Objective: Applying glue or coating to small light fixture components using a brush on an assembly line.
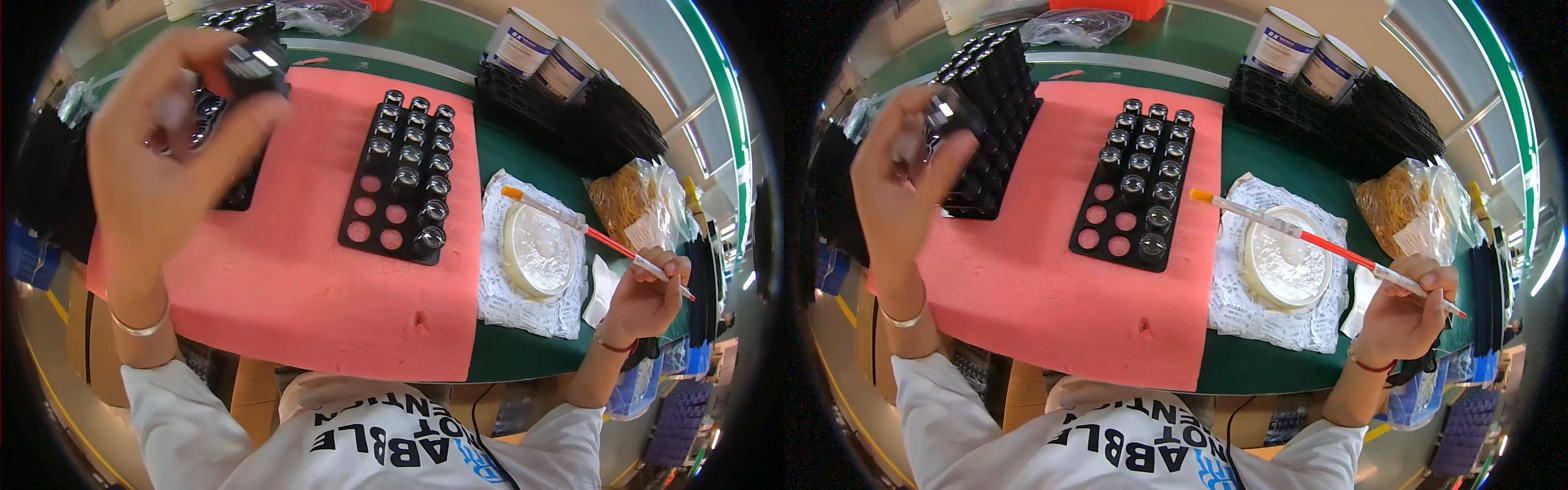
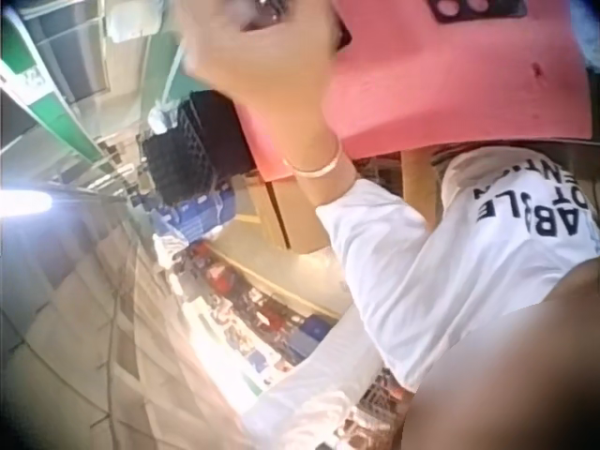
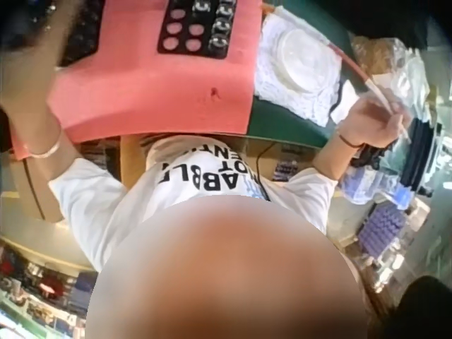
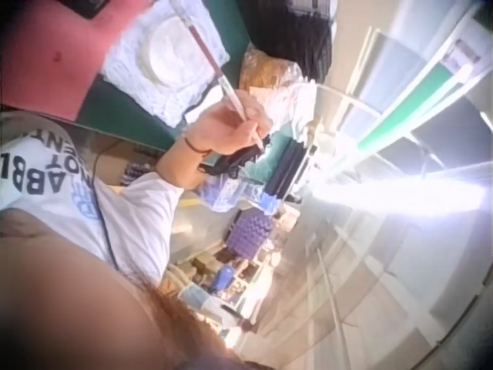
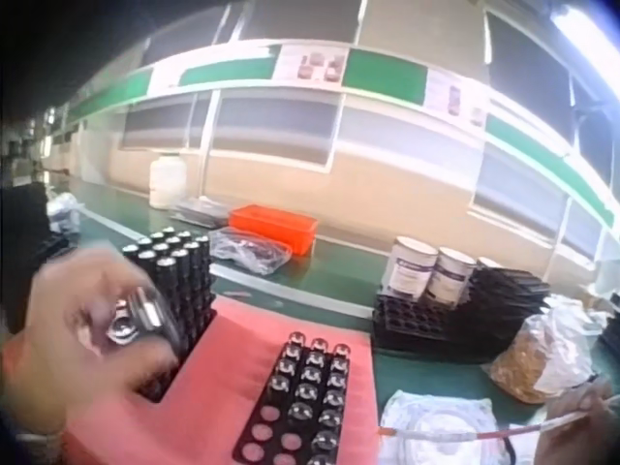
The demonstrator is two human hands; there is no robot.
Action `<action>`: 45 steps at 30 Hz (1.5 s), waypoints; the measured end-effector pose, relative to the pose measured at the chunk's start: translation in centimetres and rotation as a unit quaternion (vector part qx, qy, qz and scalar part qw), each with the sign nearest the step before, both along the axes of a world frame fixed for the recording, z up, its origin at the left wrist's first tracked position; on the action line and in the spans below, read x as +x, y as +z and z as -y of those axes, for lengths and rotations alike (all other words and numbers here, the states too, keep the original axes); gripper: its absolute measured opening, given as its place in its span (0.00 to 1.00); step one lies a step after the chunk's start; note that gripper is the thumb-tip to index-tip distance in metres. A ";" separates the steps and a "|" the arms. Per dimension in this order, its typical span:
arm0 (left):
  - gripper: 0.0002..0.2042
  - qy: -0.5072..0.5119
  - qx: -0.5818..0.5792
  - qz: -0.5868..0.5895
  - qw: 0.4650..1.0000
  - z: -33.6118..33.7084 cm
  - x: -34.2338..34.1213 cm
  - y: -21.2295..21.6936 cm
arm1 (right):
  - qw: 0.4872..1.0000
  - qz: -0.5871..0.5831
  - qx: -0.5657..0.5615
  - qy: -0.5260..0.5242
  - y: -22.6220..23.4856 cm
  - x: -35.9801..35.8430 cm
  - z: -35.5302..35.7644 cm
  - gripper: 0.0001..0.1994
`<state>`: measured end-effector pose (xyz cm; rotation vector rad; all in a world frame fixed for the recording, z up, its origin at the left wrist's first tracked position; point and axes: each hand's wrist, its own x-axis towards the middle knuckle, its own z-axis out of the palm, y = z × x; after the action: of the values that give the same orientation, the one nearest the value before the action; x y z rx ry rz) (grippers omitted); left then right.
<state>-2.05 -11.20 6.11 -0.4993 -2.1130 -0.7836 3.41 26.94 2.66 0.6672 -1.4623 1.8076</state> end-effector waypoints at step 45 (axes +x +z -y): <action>0.13 -0.170 -0.189 0.152 0.955 -9.0 -0.7 -7.5 | 0.930 -0.197 0.205 -0.234 0.5 1.0 -1.0 0.20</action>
<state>-2.73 -2.24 -1.43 -1.0260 -2.5187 -0.6746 4.40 27.89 3.17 0.7519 -1.5603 0.9468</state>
